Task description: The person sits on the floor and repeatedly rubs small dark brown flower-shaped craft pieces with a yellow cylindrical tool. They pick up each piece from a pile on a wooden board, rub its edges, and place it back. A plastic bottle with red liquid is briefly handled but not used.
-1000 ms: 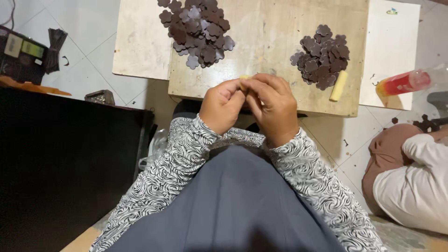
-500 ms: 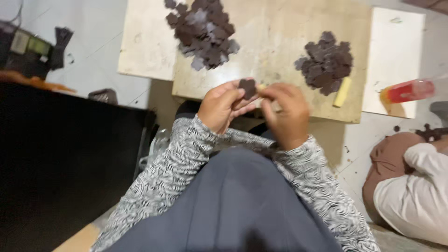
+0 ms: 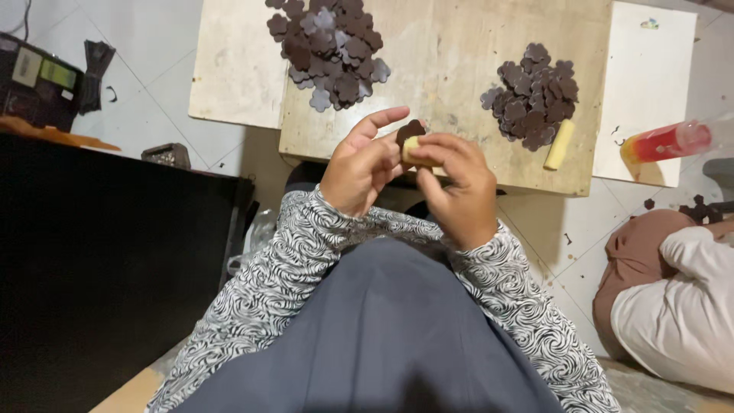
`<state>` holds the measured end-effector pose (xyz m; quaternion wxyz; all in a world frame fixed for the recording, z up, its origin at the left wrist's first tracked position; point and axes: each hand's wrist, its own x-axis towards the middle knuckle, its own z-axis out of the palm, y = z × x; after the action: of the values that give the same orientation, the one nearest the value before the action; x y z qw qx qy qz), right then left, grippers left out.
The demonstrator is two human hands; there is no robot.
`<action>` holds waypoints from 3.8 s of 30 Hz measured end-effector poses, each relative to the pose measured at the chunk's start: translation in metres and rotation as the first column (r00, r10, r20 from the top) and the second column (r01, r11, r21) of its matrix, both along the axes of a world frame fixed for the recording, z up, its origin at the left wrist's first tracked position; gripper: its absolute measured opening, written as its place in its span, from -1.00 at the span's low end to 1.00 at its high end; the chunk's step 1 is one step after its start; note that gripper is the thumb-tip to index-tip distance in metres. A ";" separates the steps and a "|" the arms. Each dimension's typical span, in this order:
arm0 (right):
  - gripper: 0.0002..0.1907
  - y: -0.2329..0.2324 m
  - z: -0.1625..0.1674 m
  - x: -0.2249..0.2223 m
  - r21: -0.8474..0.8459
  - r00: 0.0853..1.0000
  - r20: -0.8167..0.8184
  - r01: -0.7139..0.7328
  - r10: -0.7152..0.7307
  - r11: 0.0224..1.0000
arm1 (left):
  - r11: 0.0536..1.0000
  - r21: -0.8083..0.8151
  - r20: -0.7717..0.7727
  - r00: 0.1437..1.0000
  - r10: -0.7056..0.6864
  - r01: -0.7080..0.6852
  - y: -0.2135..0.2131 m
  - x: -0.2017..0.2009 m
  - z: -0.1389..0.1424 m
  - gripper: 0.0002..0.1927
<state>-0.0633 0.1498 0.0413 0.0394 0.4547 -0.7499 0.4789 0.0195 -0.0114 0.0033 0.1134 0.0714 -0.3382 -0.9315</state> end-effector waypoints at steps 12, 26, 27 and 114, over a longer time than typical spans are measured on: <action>-0.68 -0.001 0.004 -0.008 -0.297 0.863 0.501 0.110 0.058 0.948 | 0.997 0.070 0.204 0.979 -0.001 -0.013 0.000 -0.005 -0.010 -0.54; -0.73 -0.005 -0.008 -0.013 0.044 0.985 -0.170 0.023 -0.016 0.999 | 0.994 -0.043 0.185 0.977 0.103 -0.096 0.008 -0.013 -0.029 -0.51; -0.73 -0.004 -0.009 -0.014 0.065 0.980 -0.199 -0.012 0.025 0.998 | 0.996 -0.036 0.173 0.981 0.090 -0.085 0.009 -0.014 -0.029 -0.51; -0.72 -0.002 -0.019 -0.018 -0.029 0.982 -0.152 0.108 -0.111 0.994 | 0.949 -0.271 0.125 0.972 0.198 -0.158 0.018 -0.014 -0.015 -0.40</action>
<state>-0.0818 0.1477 0.0219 0.1281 0.4479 -0.7635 0.4473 0.0052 0.0065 -0.0116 0.1797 0.1566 -0.4567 -0.8571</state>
